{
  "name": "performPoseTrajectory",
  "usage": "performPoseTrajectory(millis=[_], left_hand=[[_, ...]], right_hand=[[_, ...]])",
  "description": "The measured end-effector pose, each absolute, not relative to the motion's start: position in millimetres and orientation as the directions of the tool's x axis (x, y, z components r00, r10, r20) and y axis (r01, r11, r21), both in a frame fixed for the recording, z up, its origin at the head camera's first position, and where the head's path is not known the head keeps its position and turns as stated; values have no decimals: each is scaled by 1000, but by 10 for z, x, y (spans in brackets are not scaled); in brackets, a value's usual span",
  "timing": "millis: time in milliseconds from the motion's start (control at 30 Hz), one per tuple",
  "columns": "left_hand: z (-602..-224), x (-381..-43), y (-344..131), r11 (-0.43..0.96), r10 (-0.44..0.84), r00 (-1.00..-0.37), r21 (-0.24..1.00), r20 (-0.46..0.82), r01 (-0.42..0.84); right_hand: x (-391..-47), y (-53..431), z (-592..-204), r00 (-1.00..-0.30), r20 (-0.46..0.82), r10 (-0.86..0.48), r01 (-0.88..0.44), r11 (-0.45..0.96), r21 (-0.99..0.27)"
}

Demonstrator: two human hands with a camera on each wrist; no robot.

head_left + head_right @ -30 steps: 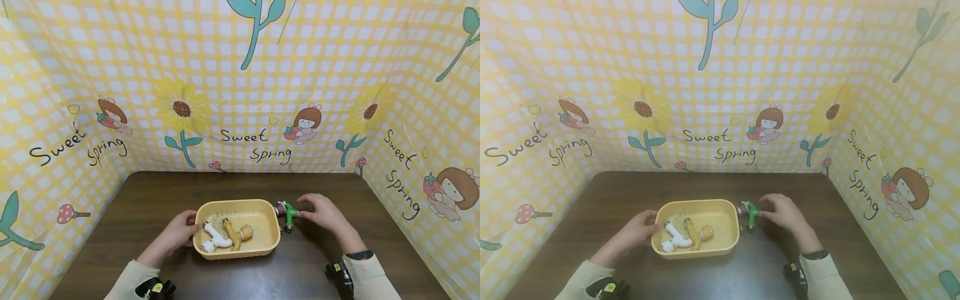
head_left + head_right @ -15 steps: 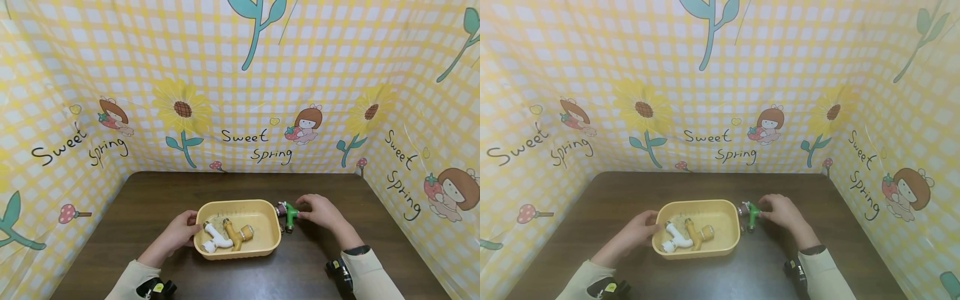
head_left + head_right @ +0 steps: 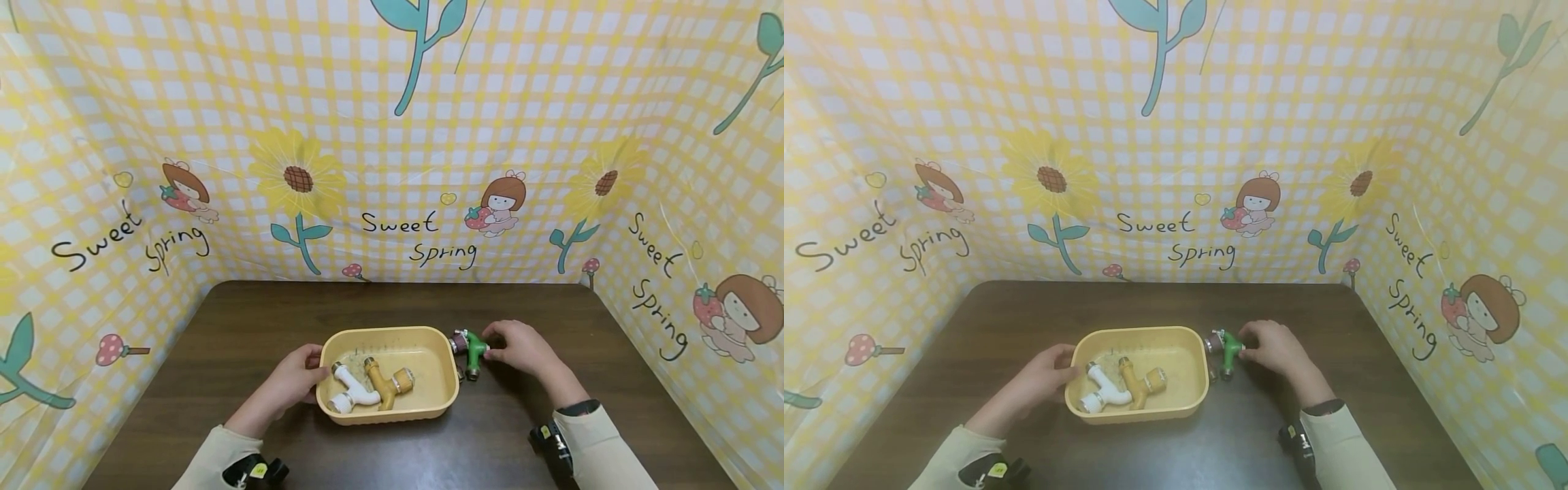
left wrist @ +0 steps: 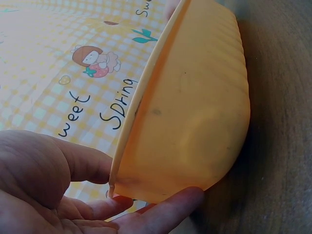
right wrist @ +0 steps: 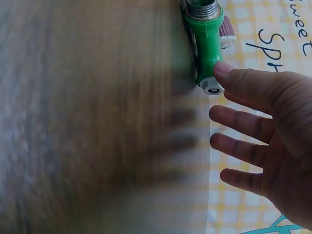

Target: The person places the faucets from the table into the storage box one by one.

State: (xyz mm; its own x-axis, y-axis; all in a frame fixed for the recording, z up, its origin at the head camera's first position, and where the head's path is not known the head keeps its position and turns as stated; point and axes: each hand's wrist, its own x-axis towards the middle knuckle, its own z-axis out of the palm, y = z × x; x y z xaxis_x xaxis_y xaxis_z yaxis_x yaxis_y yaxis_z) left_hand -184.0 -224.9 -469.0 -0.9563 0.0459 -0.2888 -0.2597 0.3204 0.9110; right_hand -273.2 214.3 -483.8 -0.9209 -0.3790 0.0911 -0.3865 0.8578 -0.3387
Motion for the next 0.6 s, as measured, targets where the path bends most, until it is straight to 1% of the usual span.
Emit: performPoseTrajectory(millis=[600], left_hand=[[-4705,-1846,-2247,326,38,-955,907,-294,-266]], right_hand=[[-2758,2123,-4913,-928,65,-368,-368,873,-320]])
